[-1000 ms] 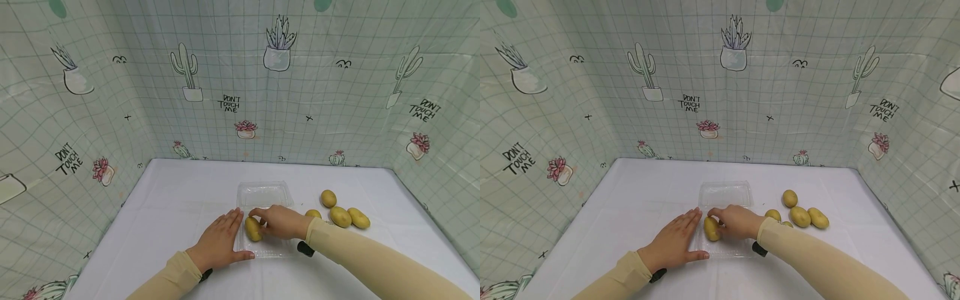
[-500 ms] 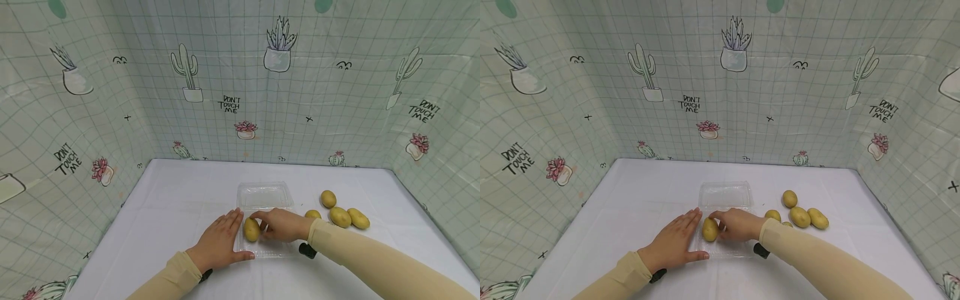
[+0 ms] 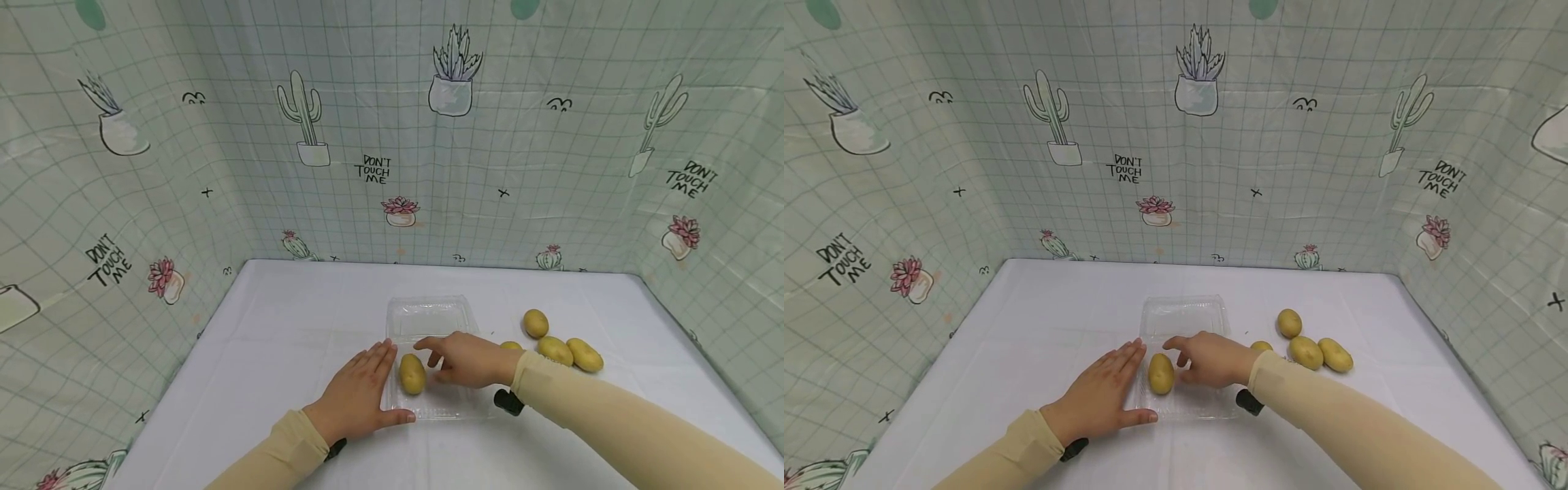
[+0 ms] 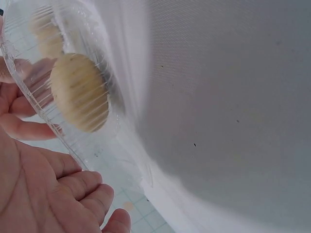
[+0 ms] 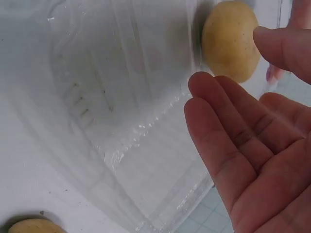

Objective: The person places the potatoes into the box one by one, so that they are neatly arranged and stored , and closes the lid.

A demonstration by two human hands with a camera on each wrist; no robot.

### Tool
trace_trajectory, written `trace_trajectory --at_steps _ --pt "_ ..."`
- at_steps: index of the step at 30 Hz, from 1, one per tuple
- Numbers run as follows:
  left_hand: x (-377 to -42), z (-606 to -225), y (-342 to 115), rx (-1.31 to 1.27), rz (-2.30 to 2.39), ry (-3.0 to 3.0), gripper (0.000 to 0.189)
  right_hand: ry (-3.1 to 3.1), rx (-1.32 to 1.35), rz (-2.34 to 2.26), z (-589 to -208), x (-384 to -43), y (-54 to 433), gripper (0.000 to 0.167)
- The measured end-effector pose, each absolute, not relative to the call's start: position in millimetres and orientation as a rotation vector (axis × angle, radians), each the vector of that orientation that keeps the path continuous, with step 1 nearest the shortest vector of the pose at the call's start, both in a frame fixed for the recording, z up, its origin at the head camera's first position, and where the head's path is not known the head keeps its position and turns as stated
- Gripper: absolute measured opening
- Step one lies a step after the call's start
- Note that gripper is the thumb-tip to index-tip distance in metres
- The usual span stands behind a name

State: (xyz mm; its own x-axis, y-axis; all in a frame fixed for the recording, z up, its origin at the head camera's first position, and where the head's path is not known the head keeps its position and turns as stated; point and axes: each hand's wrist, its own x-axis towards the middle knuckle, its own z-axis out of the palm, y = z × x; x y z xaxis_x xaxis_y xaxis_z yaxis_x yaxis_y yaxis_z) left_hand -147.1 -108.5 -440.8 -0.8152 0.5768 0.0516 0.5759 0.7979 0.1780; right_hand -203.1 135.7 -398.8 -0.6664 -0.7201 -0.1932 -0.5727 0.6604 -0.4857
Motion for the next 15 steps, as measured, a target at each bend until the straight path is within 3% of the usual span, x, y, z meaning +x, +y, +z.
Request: trace_trajectory --at_steps 15 --pt "-147.0 -440.8 -108.2 0.937 0.306 2.967 0.107 2.401 -1.016 -0.647 -402.3 -201.4 133.1 0.049"
